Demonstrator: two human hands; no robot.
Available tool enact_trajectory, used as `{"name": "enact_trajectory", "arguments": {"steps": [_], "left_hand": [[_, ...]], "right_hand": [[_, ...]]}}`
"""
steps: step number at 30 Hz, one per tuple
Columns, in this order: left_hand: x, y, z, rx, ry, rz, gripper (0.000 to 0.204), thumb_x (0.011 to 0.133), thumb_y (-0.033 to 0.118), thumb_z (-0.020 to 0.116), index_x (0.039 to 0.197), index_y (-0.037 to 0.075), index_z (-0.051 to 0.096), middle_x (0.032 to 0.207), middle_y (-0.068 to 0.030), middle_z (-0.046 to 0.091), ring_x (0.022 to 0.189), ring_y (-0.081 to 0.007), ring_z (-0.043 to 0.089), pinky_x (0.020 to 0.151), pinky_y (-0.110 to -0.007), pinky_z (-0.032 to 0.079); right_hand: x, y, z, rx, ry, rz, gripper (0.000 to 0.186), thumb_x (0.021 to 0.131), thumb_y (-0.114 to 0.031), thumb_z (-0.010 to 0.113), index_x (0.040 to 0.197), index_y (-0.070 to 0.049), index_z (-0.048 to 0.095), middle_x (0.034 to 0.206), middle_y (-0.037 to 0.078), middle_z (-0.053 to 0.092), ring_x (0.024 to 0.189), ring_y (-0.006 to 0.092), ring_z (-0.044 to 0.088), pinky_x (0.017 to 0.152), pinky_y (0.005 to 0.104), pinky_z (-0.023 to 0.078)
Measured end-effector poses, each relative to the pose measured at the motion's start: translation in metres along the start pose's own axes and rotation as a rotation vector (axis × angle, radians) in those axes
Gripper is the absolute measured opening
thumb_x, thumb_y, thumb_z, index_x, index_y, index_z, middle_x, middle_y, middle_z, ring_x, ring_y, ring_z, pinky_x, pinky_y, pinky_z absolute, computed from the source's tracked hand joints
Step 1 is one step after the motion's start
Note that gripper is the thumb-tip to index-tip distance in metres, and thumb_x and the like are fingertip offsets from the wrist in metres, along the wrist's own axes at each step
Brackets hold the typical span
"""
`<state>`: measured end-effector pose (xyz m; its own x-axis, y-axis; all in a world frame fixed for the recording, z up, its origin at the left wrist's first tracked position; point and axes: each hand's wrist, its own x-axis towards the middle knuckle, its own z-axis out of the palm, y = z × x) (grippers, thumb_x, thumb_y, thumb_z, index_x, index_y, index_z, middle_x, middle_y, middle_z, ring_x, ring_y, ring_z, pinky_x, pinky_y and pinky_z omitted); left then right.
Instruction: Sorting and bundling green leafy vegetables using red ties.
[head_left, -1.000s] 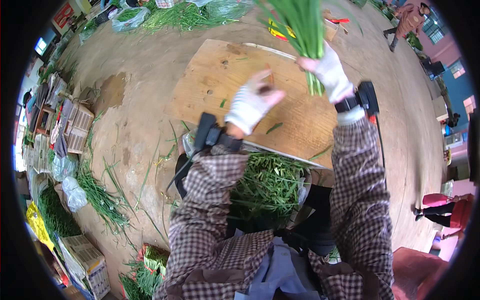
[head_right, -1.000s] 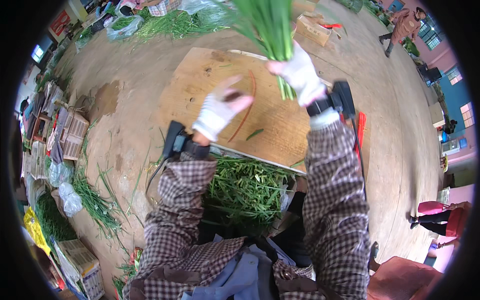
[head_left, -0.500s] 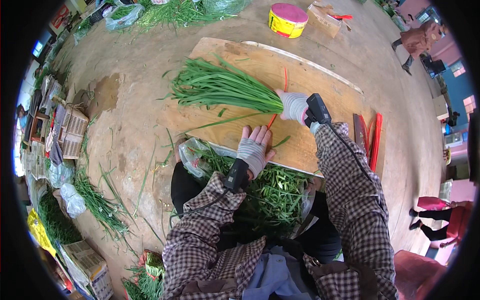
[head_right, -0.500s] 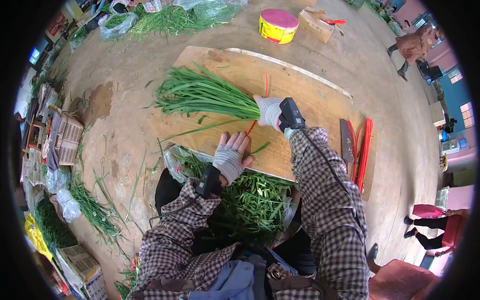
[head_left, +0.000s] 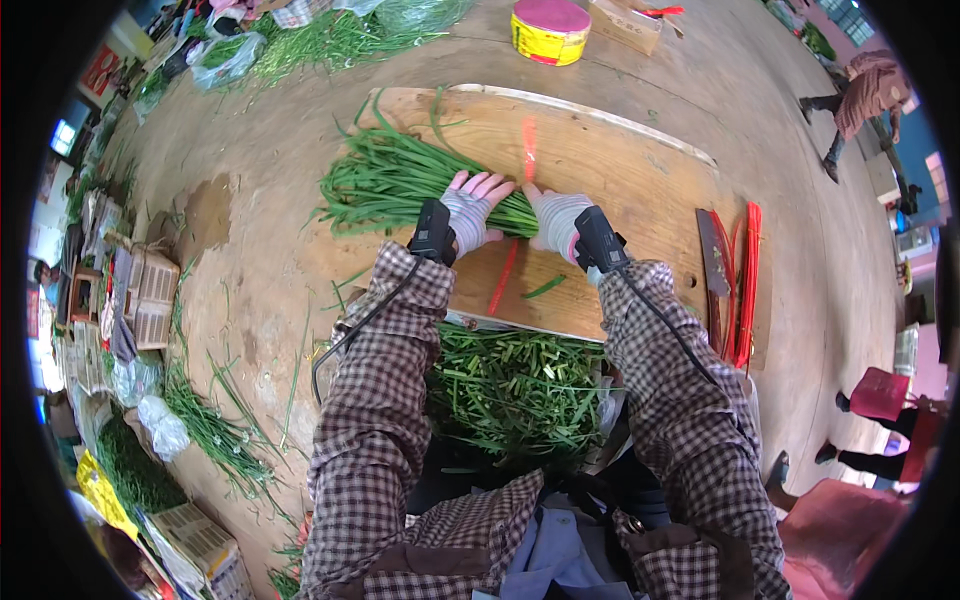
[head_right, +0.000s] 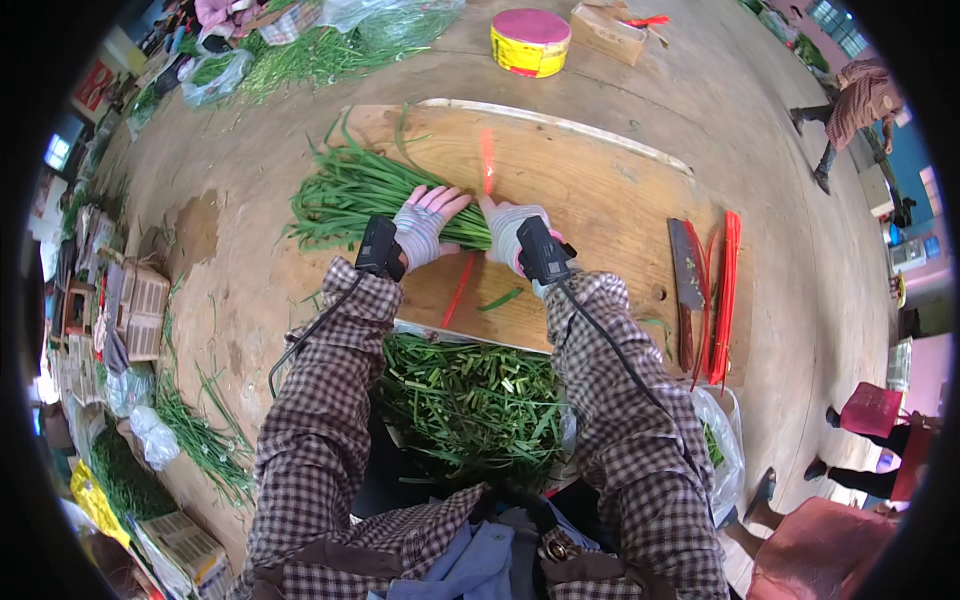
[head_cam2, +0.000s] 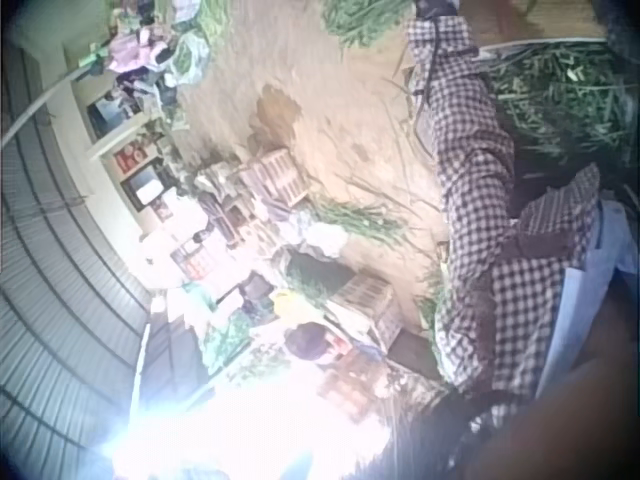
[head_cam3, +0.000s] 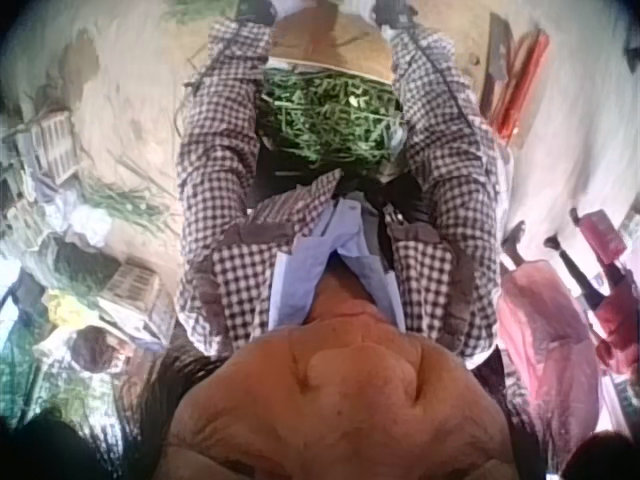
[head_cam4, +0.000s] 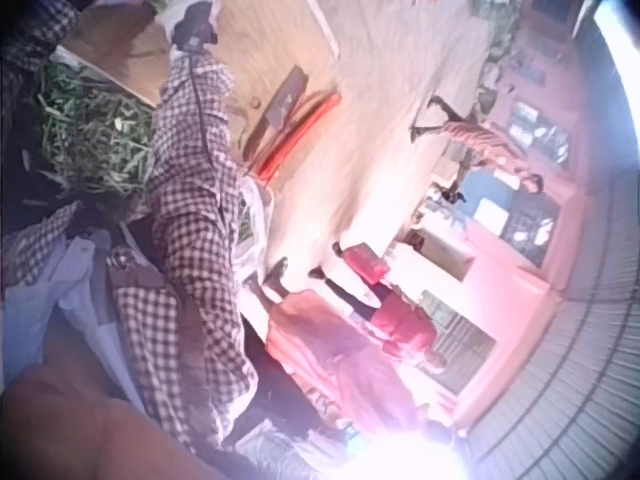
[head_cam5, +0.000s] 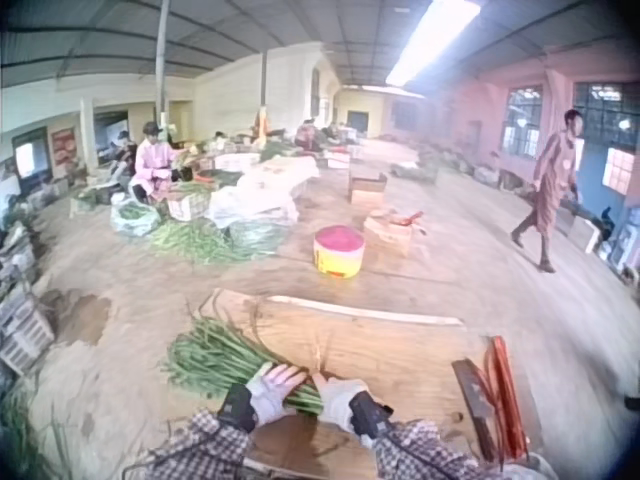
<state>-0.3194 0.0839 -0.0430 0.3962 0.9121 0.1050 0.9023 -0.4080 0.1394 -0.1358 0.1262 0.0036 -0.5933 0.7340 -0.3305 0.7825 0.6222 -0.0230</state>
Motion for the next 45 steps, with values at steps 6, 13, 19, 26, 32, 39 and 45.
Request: {"name": "enact_trajectory", "arguments": {"steps": [6,13,19,26,32,39,45], "left_hand": [[0.005,-0.03,0.034,0.061,0.422,0.188,0.07,0.06,0.032,0.073,0.123,0.01,0.051,0.115,-0.0108,0.058,0.113,-0.0244,0.052,0.102,-0.041,0.033],[0.006,-0.07,0.068,0.074,-0.032,-0.036,0.094,0.057,0.023,0.077,0.136,0.007,0.028,0.132,-0.0112,0.037,0.128,-0.0279,0.03,0.111,-0.044,0.018],[-0.005,-0.077,0.073,0.232,0.068,0.053,0.078,0.068,0.037,0.069,0.135,0.012,0.037,0.126,-0.0125,0.047,0.12,-0.0289,0.042,0.101,-0.047,0.03],[-0.014,-0.035,0.027,0.394,0.031,0.047,0.086,0.067,0.047,0.072,0.139,0.016,0.035,0.134,-0.0098,0.045,0.123,-0.0255,0.043,0.098,-0.046,0.036],[-0.022,-0.027,0.01,0.509,-0.062,-0.133,0.087,0.062,0.044,0.075,0.134,0.011,0.039,0.138,-0.0106,0.04,0.127,-0.0235,0.038,0.104,-0.044,0.03],[-0.032,-0.013,-0.009,0.646,0.025,-0.301,0.1,0.063,0.041,0.074,0.143,0.02,0.018,0.143,-0.0107,0.033,0.129,-0.0299,0.034,0.102,-0.053,0.026],[-0.013,0.077,0.002,-0.13,0.611,0.08,0.062,0.078,0.011,0.066,0.132,-0.002,0.039,0.135,-0.0161,0.043,0.125,-0.0264,0.04,0.107,-0.035,0.028]], "right_hand": [[-0.044,-0.01,0.036,0.16,0.423,-0.005,0.042,0.072,-0.027,0.063,0.108,-0.01,0.047,0.097,0.008,0.055,0.095,0.0217,0.053,0.086,0.0345,0.041],[-0.1,-0.039,0.129,0.452,0.86,-0.209,0.031,0.067,-0.037,0.054,0.088,-0.015,0.051,0.091,0.001,0.049,0.094,0.0208,0.046,0.091,0.037,0.034],[-0.239,0.052,0.136,0.403,1.042,0.12,0.036,0.069,-0.021,0.066,0.102,-0.01,0.056,0.093,0.009,0.056,0.091,0.0302,0.054,0.081,0.041,0.044],[-0.422,0.1,0.165,0.469,1.112,0.845,0.041,0.078,-0.013,0.064,0.118,-0.009,0.054,0.096,0.015,0.062,0.087,0.0327,0.06,0.074,0.0382,0.051],[-0.489,0.096,0.205,0.981,1.26,1.149,0.077,0.085,-0.007,0.06,0.145,-0.008,0.011,0.104,0.014,0.062,0.086,0.0169,0.06,0.078,0.0279,0.049],[-0.603,0.122,0.037,0.624,1.993,0.677,0.082,0.085,-0.012,0.059,0.145,-0.002,0.004,0.087,0.007,0.061,0.07,0.0105,0.056,0.066,0.0246,0.049],[-0.618,0.117,0.035,0.555,1.987,0.676,0.067,0.087,-0.005,0.055,0.143,-0.004,0.019,0.091,0.007,0.061,0.073,0.0103,0.055,0.066,0.0225,0.048]]}}
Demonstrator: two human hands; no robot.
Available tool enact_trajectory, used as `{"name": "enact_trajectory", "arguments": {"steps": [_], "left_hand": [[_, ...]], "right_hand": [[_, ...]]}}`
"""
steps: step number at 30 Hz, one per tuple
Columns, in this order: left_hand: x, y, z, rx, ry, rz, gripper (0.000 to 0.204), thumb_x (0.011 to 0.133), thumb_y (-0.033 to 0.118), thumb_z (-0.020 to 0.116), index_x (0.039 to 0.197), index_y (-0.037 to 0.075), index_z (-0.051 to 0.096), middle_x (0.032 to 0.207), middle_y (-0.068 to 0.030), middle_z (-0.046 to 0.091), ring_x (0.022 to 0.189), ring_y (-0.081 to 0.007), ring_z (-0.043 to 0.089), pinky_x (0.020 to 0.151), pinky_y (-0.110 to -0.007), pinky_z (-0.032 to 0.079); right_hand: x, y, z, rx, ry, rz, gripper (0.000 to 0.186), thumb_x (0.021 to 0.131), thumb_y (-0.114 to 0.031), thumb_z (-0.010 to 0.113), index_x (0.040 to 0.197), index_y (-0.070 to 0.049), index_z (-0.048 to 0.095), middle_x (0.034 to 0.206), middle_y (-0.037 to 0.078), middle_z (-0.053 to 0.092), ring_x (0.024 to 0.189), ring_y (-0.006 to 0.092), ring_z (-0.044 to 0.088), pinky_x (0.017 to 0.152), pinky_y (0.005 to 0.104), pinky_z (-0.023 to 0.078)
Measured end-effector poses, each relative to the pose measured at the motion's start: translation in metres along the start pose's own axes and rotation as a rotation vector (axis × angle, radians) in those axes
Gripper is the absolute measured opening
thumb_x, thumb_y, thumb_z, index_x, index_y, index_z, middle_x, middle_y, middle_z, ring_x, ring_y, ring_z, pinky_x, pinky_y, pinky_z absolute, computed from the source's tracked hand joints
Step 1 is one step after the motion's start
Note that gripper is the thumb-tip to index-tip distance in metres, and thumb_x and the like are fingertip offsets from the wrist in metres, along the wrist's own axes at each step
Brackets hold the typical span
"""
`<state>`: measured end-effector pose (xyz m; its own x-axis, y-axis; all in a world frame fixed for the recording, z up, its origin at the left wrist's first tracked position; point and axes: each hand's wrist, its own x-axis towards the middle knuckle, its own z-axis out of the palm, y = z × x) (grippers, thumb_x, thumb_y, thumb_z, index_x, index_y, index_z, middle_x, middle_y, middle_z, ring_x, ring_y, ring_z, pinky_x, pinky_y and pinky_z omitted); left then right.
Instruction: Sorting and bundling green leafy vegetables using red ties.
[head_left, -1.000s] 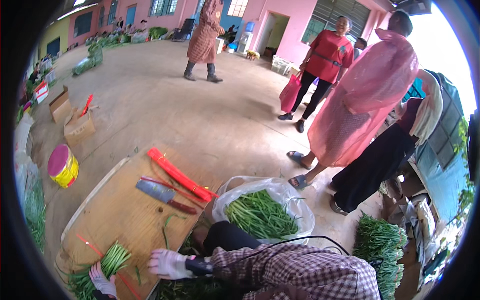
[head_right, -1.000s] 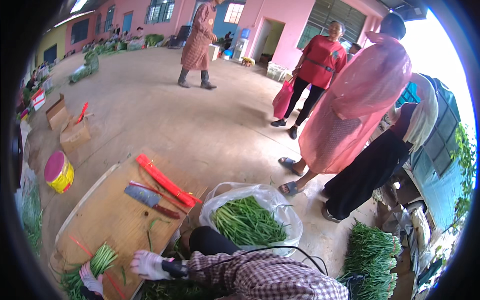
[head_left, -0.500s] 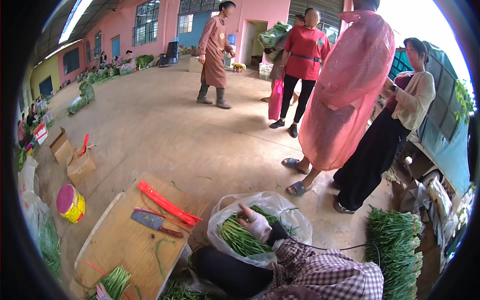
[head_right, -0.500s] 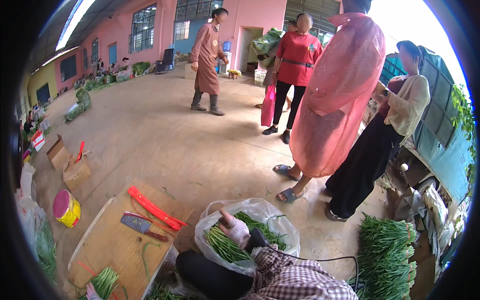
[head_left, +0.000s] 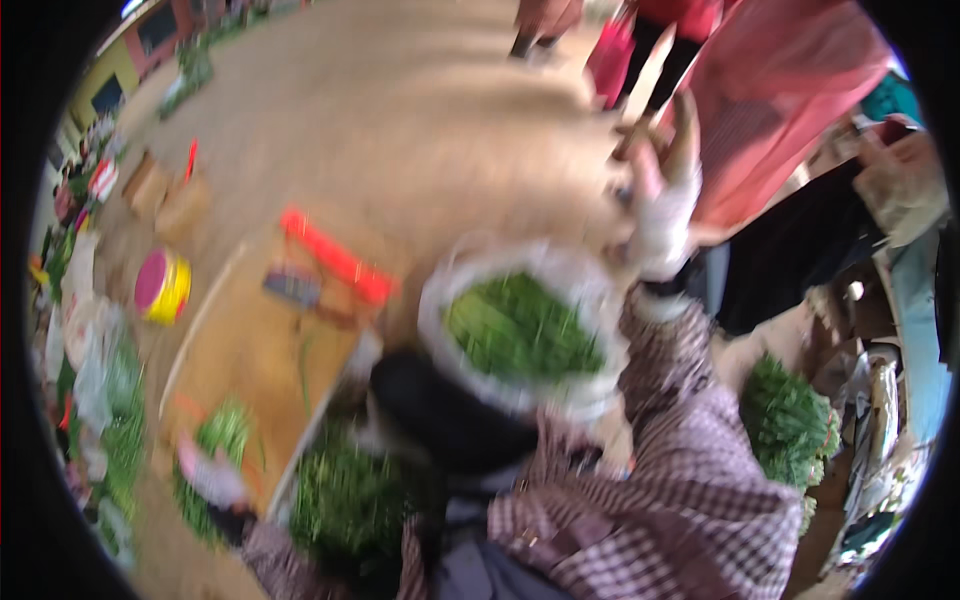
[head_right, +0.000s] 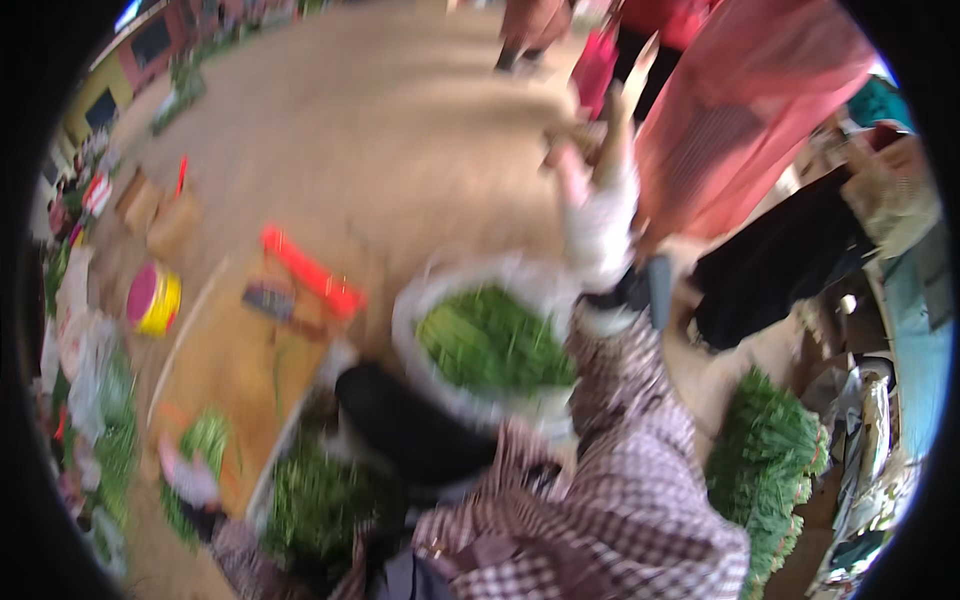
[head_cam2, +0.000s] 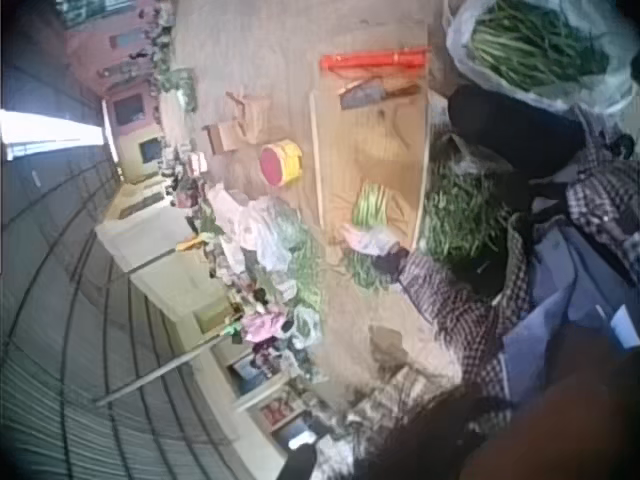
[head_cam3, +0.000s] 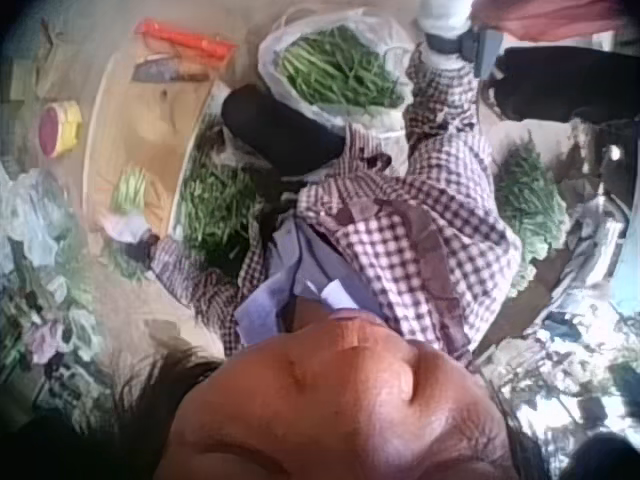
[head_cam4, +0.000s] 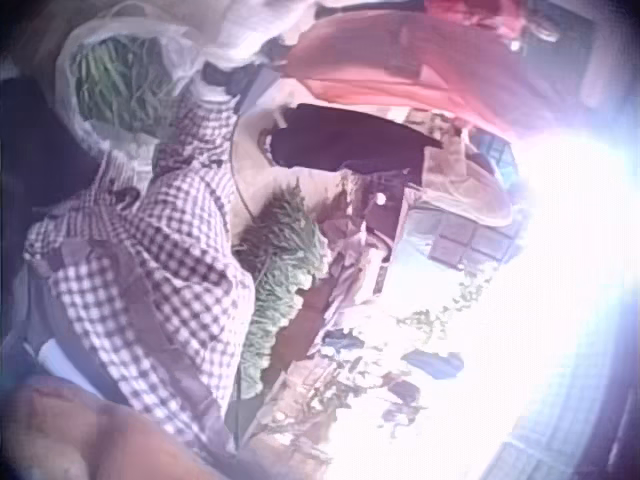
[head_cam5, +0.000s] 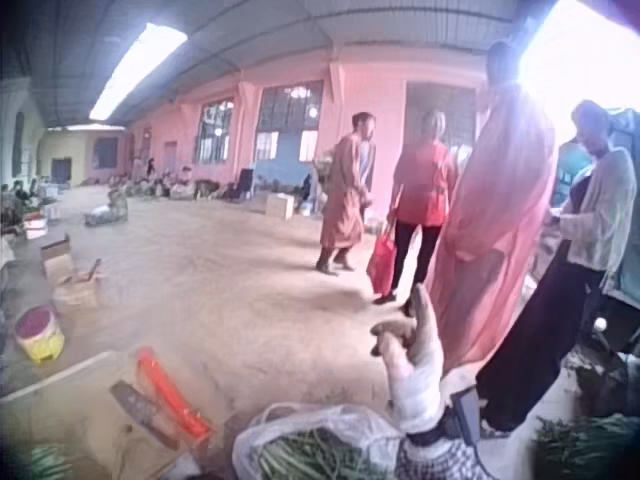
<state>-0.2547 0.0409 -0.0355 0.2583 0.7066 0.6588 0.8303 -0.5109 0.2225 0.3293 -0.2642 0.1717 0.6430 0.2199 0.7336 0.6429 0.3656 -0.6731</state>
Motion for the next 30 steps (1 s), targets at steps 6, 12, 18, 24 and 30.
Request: {"name": "enact_trajectory", "arguments": {"steps": [6,12,18,24,30], "left_hand": [[0.022,0.165,0.037,-0.38,-0.24,0.025,0.059,0.073,-0.006,0.061,0.129,-0.002,0.041,0.131,-0.0146,0.044,0.123,-0.0249,0.041,0.107,-0.035,0.027],[0.012,0.318,0.092,-0.708,-0.669,0.131,0.041,0.08,0.002,0.06,0.12,0.002,0.053,0.115,-0.0139,0.058,0.108,-0.0266,0.055,0.094,-0.035,0.041],[-0.025,0.372,0.143,-1.145,-0.969,-0.41,0.045,0.086,0.003,0.057,0.129,0.002,0.042,0.12,-0.0123,0.055,0.11,-0.0205,0.054,0.095,-0.031,0.042],[-0.038,0.367,0.153,-1.207,-0.984,-0.638,0.047,0.086,0.003,0.057,0.13,0.003,0.041,0.122,-0.0161,0.053,0.115,-0.0224,0.051,0.096,-0.033,0.042],[-0.033,0.367,0.155,-1.272,-0.998,-0.733,0.047,0.087,0.01,0.059,0.131,0.005,0.042,0.123,-0.0165,0.053,0.115,-0.0211,0.05,0.098,-0.031,0.038]], "right_hand": [[-0.11,0.148,-0.062,-0.237,-0.131,0.512,0.043,0.086,-0.005,0.058,0.127,-0.003,0.048,0.084,0.0,0.059,0.069,0.0073,0.052,0.063,0.0199,0.044],[-0.273,0.257,-0.049,-0.379,-0.525,1.043,0.03,0.08,-0.018,0.067,0.108,-0.008,0.064,0.103,0.013,0.065,0.095,0.0219,0.062,0.085,0.0303,0.048],[-0.304,0.307,0.05,-0.888,-1.058,0.678,0.095,0.066,-0.049,0.071,0.138,-0.004,0.029,0.139,0.015,0.038,0.128,0.0298,0.036,0.107,0.0395,0.025],[-0.311,0.313,0.109,-1.139,-1.127,0.779,0.089,0.064,-0.051,0.074,0.132,-0.008,0.036,0.118,0.011,0.054,0.113,0.0248,0.049,0.098,0.0399,0.034],[-0.319,0.319,0.128,-1.244,-1.076,0.956,0.081,0.061,-0.048,0.077,0.124,-0.013,0.04,0.116,0.009,0.053,0.11,0.0234,0.051,0.089,0.0404,0.04]]}}
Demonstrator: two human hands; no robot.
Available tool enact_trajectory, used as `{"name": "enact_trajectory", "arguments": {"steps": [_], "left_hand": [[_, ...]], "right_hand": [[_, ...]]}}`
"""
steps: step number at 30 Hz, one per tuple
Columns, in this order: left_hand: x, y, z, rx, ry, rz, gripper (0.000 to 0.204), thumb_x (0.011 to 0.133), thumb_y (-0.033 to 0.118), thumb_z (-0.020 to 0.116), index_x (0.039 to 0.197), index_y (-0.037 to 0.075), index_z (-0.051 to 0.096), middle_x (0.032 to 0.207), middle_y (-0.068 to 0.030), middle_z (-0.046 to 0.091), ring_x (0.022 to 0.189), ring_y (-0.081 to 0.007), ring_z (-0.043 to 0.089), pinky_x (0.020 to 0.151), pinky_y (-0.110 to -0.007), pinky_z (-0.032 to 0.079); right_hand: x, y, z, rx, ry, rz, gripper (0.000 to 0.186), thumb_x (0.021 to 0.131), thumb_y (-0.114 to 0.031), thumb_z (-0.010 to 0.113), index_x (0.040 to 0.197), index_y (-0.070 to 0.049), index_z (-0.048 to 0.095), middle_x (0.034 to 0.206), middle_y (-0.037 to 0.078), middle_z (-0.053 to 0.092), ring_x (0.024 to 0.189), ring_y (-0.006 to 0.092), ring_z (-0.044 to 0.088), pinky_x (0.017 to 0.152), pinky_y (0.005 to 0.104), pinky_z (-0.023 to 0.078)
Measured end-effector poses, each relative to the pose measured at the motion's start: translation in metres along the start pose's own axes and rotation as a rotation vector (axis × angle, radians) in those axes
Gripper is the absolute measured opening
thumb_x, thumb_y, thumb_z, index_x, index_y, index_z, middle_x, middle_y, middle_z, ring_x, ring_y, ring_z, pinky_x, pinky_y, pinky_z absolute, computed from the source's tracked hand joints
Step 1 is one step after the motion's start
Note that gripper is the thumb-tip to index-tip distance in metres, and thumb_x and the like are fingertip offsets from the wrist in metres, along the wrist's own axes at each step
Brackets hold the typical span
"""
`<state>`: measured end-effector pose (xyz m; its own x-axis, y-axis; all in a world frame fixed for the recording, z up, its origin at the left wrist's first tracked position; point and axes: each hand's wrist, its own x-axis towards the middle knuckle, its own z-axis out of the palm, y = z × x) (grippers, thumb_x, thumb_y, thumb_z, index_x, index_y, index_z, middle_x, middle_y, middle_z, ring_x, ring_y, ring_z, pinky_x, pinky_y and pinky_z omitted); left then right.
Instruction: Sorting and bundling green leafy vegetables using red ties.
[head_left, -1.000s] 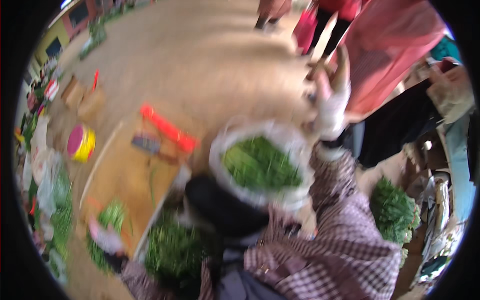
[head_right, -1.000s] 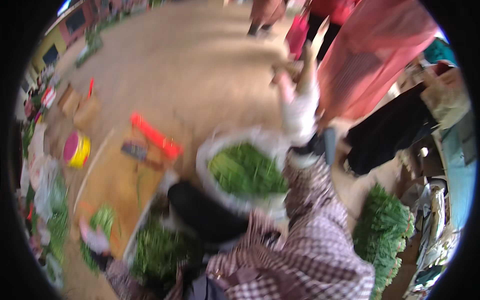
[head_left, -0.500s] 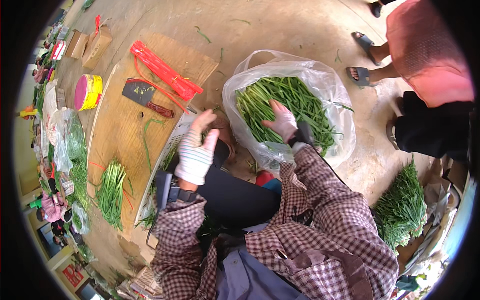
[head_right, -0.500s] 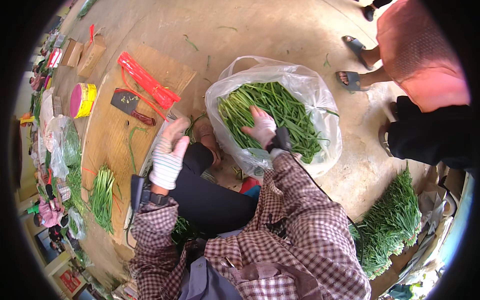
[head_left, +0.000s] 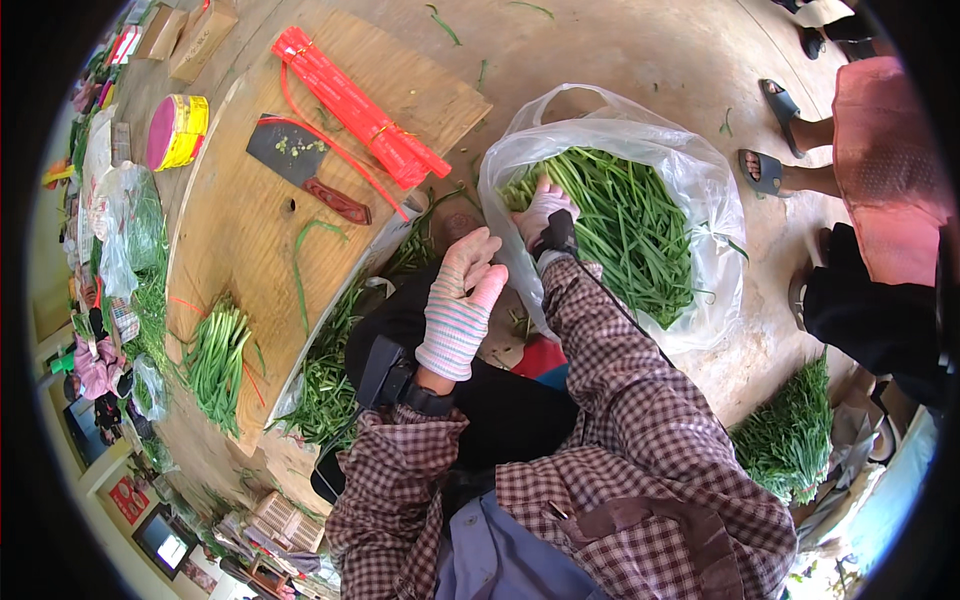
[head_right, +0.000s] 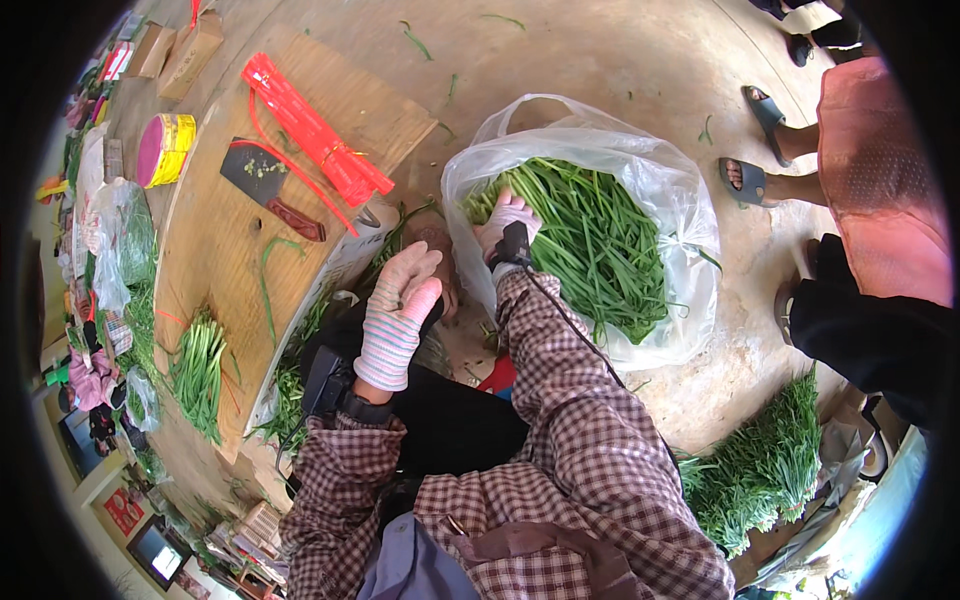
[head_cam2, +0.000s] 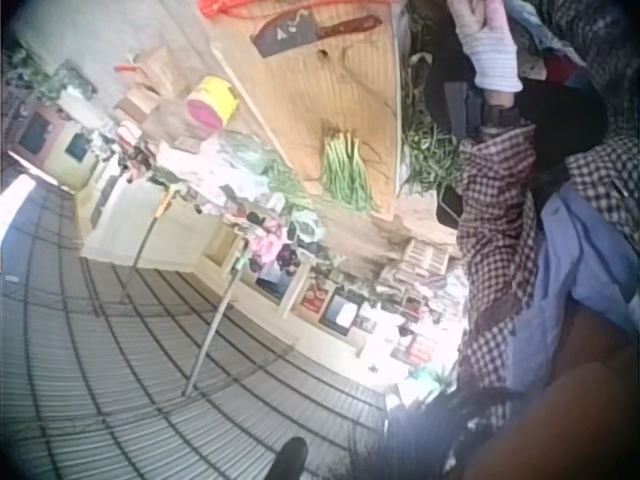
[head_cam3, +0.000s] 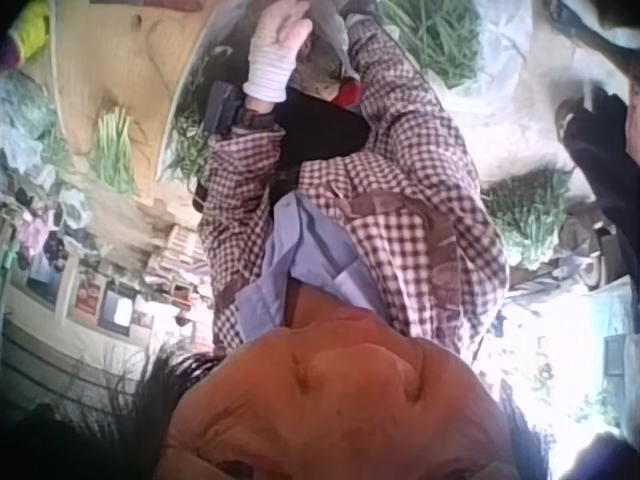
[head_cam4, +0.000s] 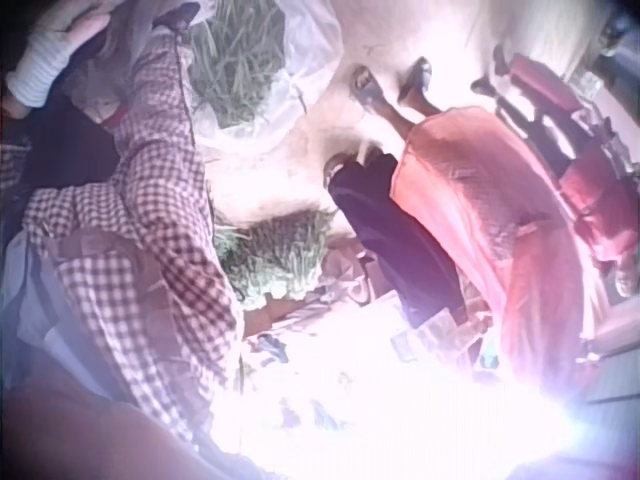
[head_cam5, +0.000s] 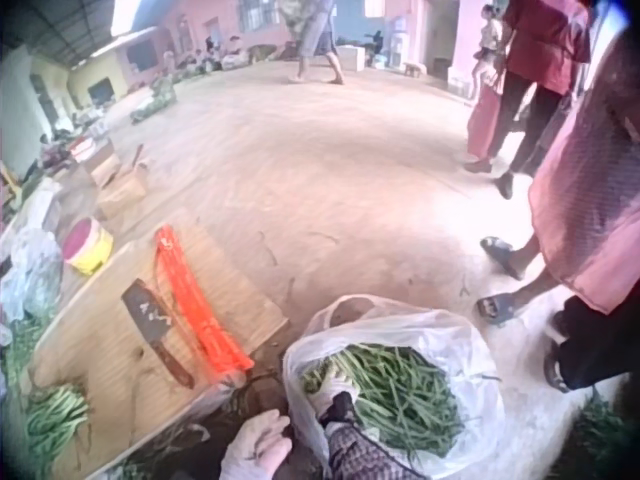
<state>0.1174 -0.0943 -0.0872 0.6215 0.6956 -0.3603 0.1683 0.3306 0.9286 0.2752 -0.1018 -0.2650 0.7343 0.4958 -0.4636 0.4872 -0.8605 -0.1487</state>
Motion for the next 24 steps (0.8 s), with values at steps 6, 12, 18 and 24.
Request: {"name": "enact_trajectory", "arguments": {"steps": [6,12,18,24], "left_hand": [[-0.001,-0.004,0.004,-0.011,0.005,0.015,0.047,0.086,0.009,0.059,0.13,0.005,0.042,0.123,-0.0172,0.053,0.114,-0.021,0.05,0.098,-0.031,0.038],[0.002,-0.005,-0.007,-0.065,0.051,-0.011,0.046,0.084,0.001,0.058,0.128,0.002,0.043,0.123,-0.0173,0.052,0.113,-0.0224,0.052,0.093,-0.031,0.043],[0.037,-0.026,0.024,-0.069,-0.099,-0.08,0.039,0.083,0.003,0.055,0.121,-0.002,0.047,0.107,-0.0155,0.062,0.103,-0.0203,0.059,0.087,-0.027,0.045],[0.118,-0.118,0.077,-0.02,-0.055,-0.522,0.043,0.08,0.009,0.051,0.123,0.005,0.049,0.113,-0.0131,0.059,0.098,-0.0177,0.058,0.081,-0.028,0.046]], "right_hand": [[0.007,-0.01,0.016,0.026,-0.112,-0.067,0.069,0.069,-0.048,0.07,0.121,-0.01,0.046,0.102,0.01,0.063,0.098,0.0242,0.06,0.087,0.043,0.041],[0.035,0.06,-0.005,0.572,-0.201,-0.235,0.053,0.063,-0.034,0.072,0.103,-0.001,0.062,0.092,0.021,0.065,0.086,0.0323,0.063,0.078,0.0371,0.049],[0.01,0.154,-0.054,1.404,-0.349,-0.336,0.04,0.068,-0.002,0.073,0.107,-0.003,0.062,0.106,0.005,0.064,0.092,0.0135,0.058,0.081,0.0275,0.046],[-0.005,0.144,-0.054,1.454,-0.354,-0.408,0.072,0.063,0.001,0.074,0.13,-0.003,0.047,0.108,0.001,0.059,0.1,0.0121,0.053,0.09,0.0248,0.039]]}}
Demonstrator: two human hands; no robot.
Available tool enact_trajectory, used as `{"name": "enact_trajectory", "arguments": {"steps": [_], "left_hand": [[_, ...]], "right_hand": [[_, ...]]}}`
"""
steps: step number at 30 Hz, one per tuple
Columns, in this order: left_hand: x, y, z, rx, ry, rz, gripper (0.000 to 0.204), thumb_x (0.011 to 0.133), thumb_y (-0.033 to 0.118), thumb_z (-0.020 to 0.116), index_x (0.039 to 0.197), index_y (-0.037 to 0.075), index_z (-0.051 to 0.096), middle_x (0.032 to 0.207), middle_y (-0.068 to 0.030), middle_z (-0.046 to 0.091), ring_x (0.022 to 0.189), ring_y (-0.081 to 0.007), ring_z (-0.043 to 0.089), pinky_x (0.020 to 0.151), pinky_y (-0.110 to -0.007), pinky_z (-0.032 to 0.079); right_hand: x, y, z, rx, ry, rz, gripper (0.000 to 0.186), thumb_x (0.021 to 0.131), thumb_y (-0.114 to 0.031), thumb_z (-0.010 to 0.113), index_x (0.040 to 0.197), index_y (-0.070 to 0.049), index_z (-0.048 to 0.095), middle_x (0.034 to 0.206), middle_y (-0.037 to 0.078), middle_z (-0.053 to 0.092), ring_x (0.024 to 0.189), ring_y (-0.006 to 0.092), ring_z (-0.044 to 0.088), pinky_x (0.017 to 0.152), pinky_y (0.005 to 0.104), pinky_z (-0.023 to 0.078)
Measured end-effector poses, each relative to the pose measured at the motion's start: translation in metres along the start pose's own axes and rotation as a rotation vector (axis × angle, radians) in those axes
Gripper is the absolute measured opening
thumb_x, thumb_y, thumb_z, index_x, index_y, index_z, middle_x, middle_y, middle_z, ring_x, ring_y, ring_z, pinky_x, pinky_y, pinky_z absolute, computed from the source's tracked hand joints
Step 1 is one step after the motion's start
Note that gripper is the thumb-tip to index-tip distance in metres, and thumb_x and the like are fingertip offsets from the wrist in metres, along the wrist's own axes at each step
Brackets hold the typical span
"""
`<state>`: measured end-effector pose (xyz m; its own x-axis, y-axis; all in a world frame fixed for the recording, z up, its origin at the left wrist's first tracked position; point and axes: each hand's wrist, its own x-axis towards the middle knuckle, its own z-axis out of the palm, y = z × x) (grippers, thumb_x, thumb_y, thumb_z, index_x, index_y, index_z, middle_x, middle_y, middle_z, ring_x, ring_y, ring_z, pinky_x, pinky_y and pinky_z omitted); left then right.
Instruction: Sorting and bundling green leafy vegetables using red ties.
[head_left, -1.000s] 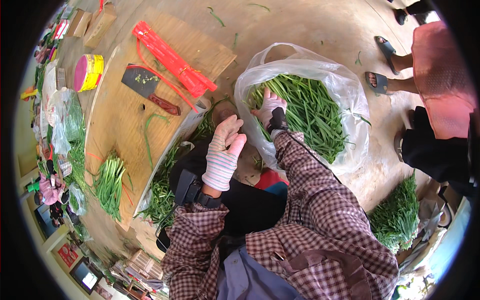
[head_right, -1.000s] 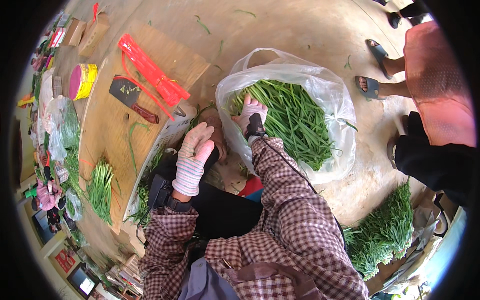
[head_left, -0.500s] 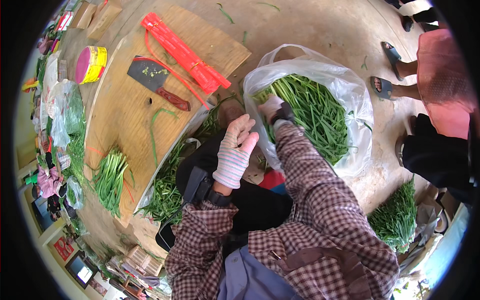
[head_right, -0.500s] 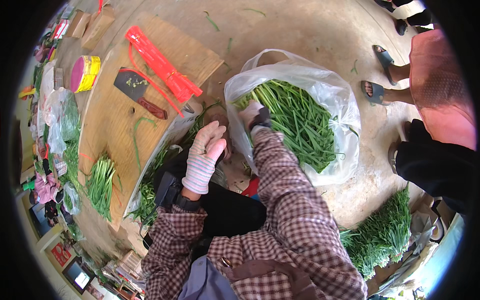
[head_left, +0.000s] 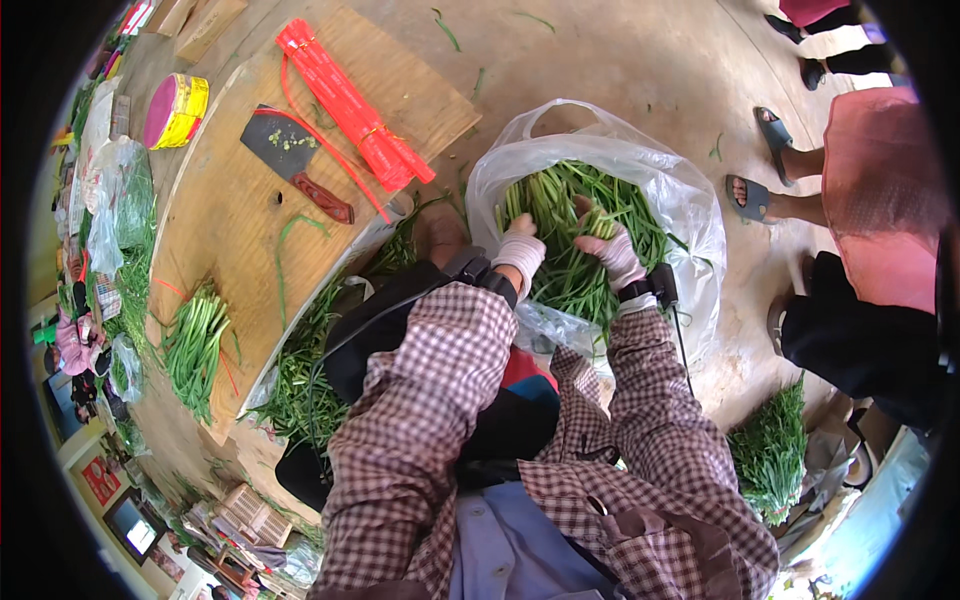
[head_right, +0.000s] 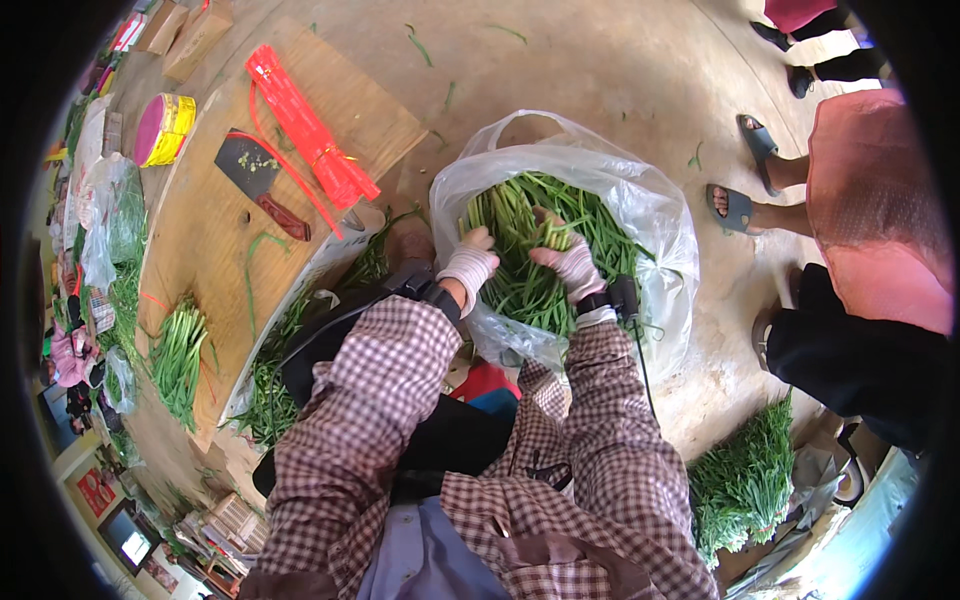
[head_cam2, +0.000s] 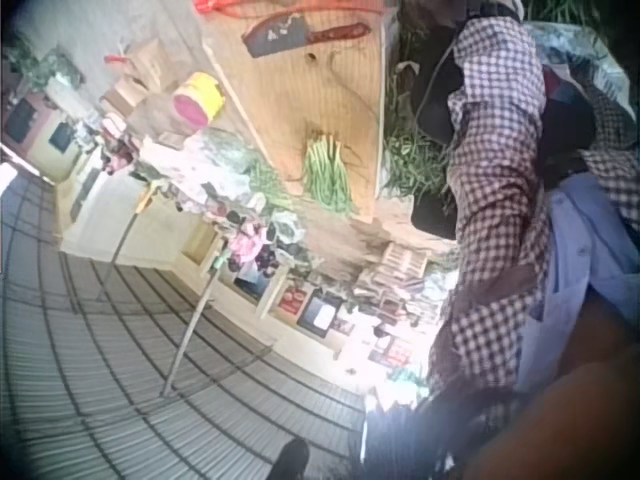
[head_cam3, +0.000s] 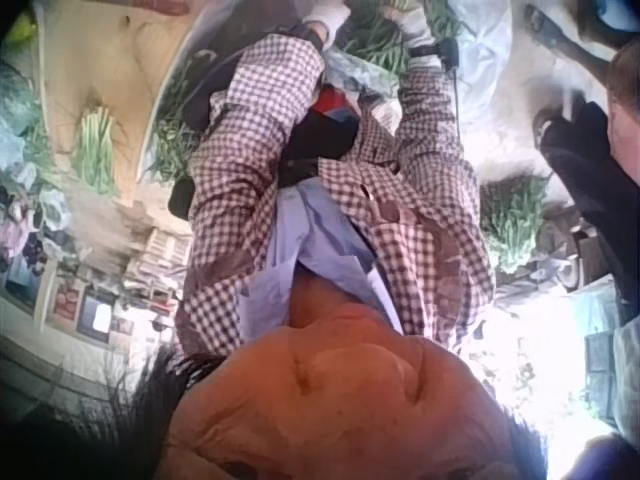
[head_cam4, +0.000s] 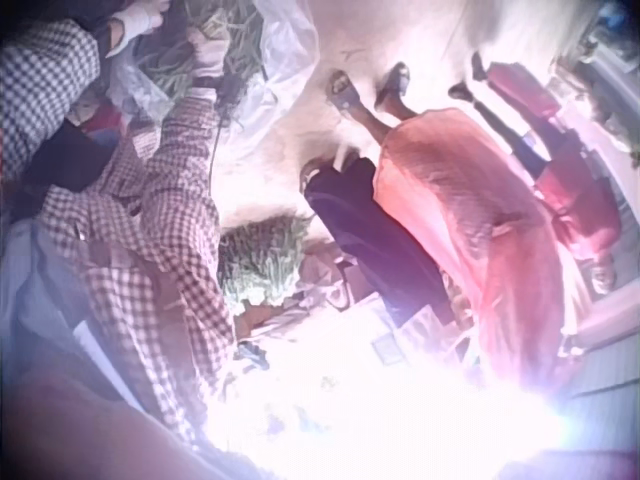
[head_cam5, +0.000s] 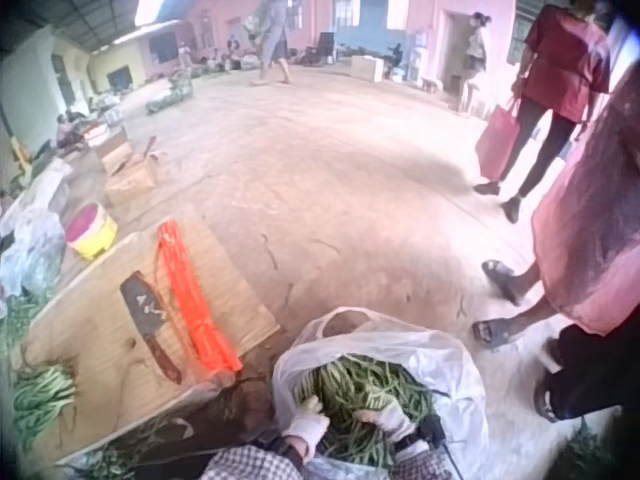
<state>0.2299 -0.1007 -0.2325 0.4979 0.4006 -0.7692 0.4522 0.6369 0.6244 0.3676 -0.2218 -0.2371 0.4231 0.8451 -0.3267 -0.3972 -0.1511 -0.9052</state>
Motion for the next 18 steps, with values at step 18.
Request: {"name": "enact_trajectory", "arguments": {"steps": [18], "left_hand": [[0.164,-0.104,-0.013,-1.062,0.092,-0.092,0.048,0.084,0.049,0.048,0.107,0.01,0.065,0.094,-0.008,0.065,0.079,-0.0241,0.058,0.076,-0.034,0.046]], "right_hand": [[0.04,0.027,0.018,0.02,-0.09,0.225,0.091,0.063,0.002,0.077,0.14,0.0,0.028,0.111,0.002,0.058,0.091,0.0132,0.055,0.083,0.0239,0.044]]}}
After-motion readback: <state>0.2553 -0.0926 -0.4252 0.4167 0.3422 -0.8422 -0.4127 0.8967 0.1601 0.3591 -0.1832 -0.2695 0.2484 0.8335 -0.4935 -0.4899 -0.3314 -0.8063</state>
